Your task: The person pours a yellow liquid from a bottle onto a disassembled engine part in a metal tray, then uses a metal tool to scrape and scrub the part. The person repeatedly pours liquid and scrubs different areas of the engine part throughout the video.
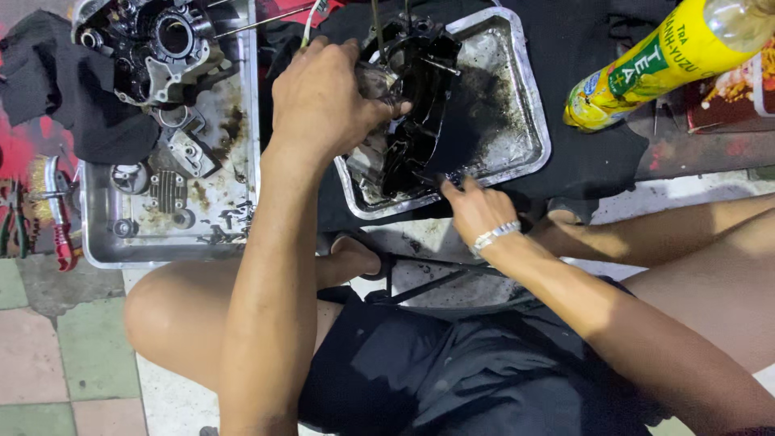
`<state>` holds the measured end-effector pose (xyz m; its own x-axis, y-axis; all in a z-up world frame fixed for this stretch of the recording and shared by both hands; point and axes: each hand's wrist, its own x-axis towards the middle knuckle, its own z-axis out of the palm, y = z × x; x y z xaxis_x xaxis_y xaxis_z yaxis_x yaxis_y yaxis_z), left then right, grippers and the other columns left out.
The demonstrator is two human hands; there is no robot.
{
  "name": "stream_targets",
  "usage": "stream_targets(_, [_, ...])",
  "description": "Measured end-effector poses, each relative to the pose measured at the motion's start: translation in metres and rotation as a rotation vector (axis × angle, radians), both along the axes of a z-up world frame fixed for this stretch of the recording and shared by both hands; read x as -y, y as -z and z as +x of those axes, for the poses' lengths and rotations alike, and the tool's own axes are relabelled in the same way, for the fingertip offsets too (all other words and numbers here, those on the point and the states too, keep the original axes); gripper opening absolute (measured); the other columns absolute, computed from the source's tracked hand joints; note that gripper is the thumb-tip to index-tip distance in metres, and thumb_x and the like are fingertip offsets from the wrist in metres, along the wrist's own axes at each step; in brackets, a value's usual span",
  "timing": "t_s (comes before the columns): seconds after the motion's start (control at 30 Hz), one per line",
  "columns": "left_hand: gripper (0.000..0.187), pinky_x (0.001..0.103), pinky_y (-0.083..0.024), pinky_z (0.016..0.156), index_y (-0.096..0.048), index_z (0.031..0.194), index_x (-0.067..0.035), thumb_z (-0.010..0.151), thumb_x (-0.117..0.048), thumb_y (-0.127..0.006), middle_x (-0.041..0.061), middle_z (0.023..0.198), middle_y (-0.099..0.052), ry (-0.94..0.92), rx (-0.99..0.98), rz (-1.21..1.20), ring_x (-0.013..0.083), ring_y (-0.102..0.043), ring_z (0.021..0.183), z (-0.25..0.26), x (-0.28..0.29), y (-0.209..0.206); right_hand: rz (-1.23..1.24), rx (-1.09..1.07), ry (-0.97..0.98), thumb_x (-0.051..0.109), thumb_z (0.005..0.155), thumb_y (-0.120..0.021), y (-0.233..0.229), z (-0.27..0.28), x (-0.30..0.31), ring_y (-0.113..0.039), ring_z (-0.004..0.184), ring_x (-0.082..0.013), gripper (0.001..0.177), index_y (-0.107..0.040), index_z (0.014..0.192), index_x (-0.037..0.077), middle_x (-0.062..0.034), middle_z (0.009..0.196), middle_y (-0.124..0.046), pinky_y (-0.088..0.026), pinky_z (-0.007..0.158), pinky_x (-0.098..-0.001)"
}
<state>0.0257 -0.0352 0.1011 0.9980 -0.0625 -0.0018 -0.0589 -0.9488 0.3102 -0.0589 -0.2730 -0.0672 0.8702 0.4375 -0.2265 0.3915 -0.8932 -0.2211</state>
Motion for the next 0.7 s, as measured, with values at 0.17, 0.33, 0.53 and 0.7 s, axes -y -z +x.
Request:
stream_targets(0.17, [0.078,0.049,-0.05,0.089,-0.07,0.112,-0.003,0.064,-0.061,-0.093,0.022,0.11,-0.067,0.003,0.029,0.029,0.0395,-0.063,0.109,0.003,-0.002,0.0,0.31,-0.201,0.231,0.019,0.098,-0.057,-0.002,0.004,0.007,-0.071,0.081,-0.0443,0.03,-0.072,0.124,0.014,-0.0251,0.094,-0.072,-0.056,0.076,-0.0521])
stream_targets(0.33, [0.077,0.048,-0.05,0.091,-0.07,0.114,-0.004,0.065,-0.06,-0.092,0.021,0.11,-0.067,-0.022,-0.033,0.028,0.0382,-0.063,0.11,0.003,-0.002,0.001,0.339,-0.33,0.295,0.02,0.1,-0.062,0.026,0.005,-0.001,-0.07,0.093,-0.0425,0.021,-0.075,0.109,0.008,-0.0218,0.094,-0.073,-0.055,0.083,-0.05])
stream_targets(0.53, [0.079,0.048,-0.049,0.093,-0.069,0.117,-0.004,0.066,-0.06,-0.091,0.022,0.113,-0.067,-0.025,-0.071,0.025,0.0386,-0.062,0.112,0.003,-0.004,0.001,0.584,-0.228,0.447,0.017,0.092,-0.064,0.04,-0.011,-0.008,-0.07,0.094,-0.0422,0.025,-0.072,0.114,0.008,-0.0237,0.103,-0.071,-0.054,0.085,-0.0476])
stream_targets(0.7, [0.084,0.051,-0.049,0.094,-0.07,0.115,0.0,0.064,-0.063,-0.093,0.029,0.115,-0.065,0.043,0.123,0.032,0.0433,-0.061,0.115,0.004,-0.007,0.013,0.531,-0.241,0.463,0.017,0.094,-0.062,0.043,-0.015,-0.023,-0.069,0.098,-0.0425,0.025,-0.075,0.114,0.008,-0.0233,0.103,-0.073,-0.054,0.086,-0.0471])
